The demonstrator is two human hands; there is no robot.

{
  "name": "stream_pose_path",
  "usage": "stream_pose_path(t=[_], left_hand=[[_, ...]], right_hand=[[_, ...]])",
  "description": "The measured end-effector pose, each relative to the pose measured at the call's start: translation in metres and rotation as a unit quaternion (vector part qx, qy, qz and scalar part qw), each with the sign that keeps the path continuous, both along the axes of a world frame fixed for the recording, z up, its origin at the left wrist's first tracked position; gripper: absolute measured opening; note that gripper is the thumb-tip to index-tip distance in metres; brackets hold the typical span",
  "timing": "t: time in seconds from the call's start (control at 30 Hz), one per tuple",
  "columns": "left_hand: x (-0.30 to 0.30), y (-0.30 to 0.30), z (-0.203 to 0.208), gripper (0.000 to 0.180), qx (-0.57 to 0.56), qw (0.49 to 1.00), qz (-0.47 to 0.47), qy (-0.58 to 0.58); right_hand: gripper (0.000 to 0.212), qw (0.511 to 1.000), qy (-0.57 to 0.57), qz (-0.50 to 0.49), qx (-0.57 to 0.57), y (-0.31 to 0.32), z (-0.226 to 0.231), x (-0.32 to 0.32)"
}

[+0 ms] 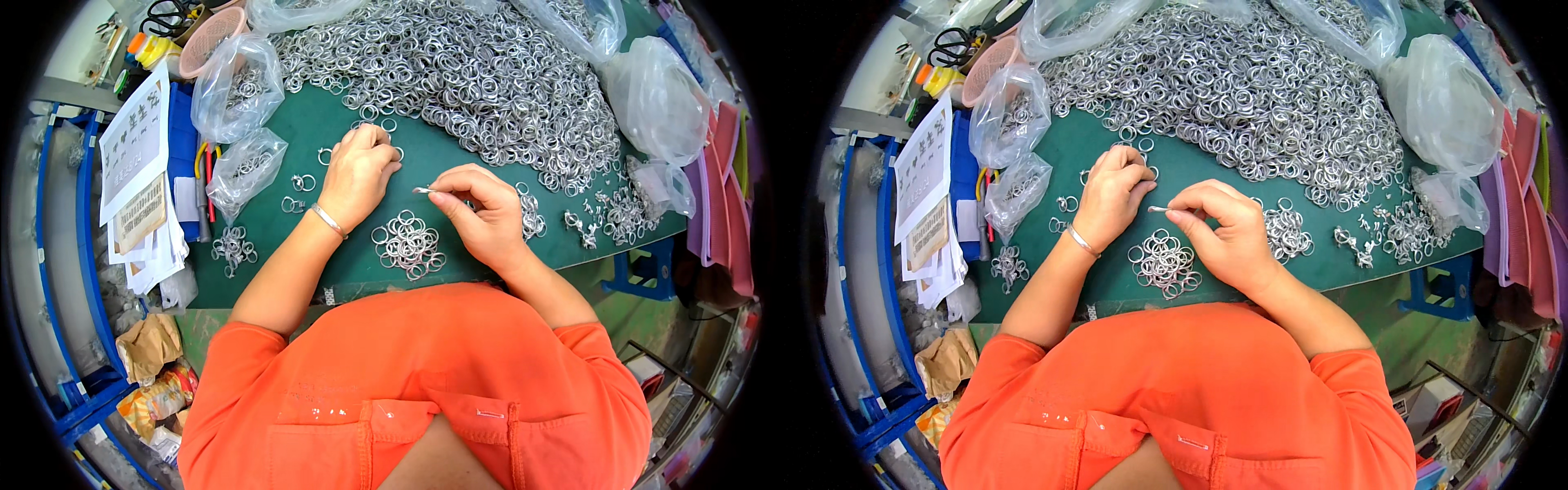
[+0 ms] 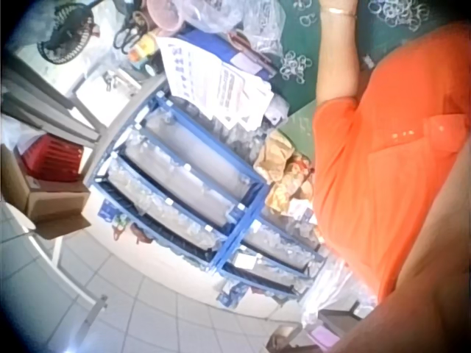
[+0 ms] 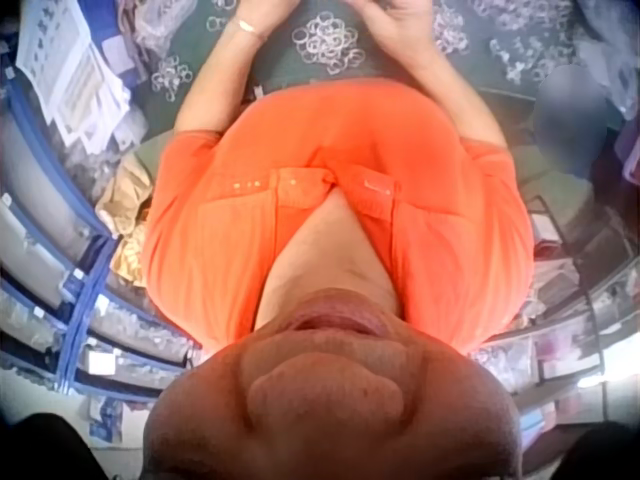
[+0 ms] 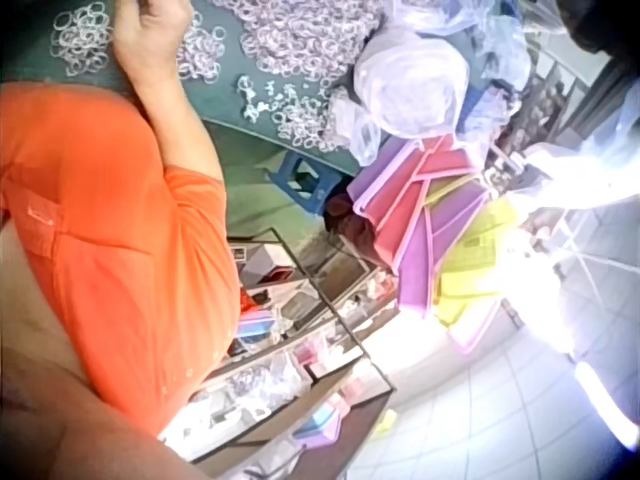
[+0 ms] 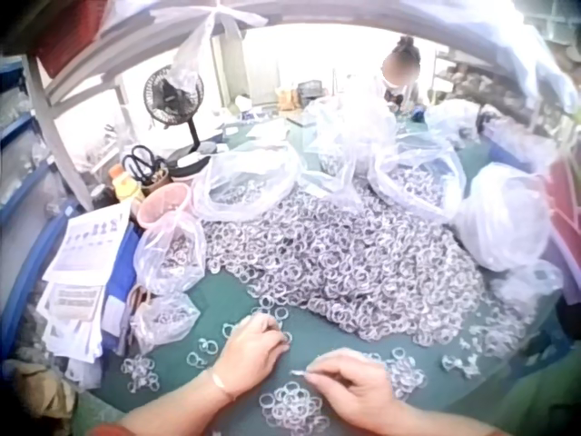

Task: The person picks up and connects small silver metal rings and hooks by hand at a workstation.

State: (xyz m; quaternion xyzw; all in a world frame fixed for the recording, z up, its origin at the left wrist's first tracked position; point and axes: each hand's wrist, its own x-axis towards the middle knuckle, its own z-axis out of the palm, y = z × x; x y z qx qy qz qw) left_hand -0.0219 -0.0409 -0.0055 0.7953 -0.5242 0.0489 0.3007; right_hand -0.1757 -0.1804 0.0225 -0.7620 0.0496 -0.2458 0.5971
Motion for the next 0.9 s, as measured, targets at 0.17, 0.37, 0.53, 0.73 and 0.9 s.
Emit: stream_pose_path(t=[0.17, 0.37, 0.53, 0.73, 0.9], left_hand=[[-0.001, -0.001, -0.002, 0.012, -0.062, 0.997, -0.006, 0.037], [-0.015, 0.011, 0.018, 0.009, 0.016, 0.983, 0.025, 0.182], [-0.016, 0.014, 0.02, 0.012, -0.089, 0.982, -0.009, 0.167], [-0.027, 0.018, 0.038, 0.015, -0.133, 0.956, -0.108, 0.239], [0.003, 0.035, 0.056, 0.006, -0.192, 0.977, 0.059, 0.065]], right_hand=[[0.007, 0.997, 0.023, 0.012, 0.071, -0.003, -0.003, -0.006], [0.007, 0.995, 0.02, 0.024, 0.091, -0.002, -0.006, -0.005], [0.007, 0.989, 0.098, -0.005, 0.109, 0.002, -0.012, -0.003], [0.007, 0.989, 0.102, 0.023, 0.104, 0.01, -0.007, 0.0], [0.008, 0.99, 0.114, 0.039, 0.076, 0.008, -0.01, -0.002]])
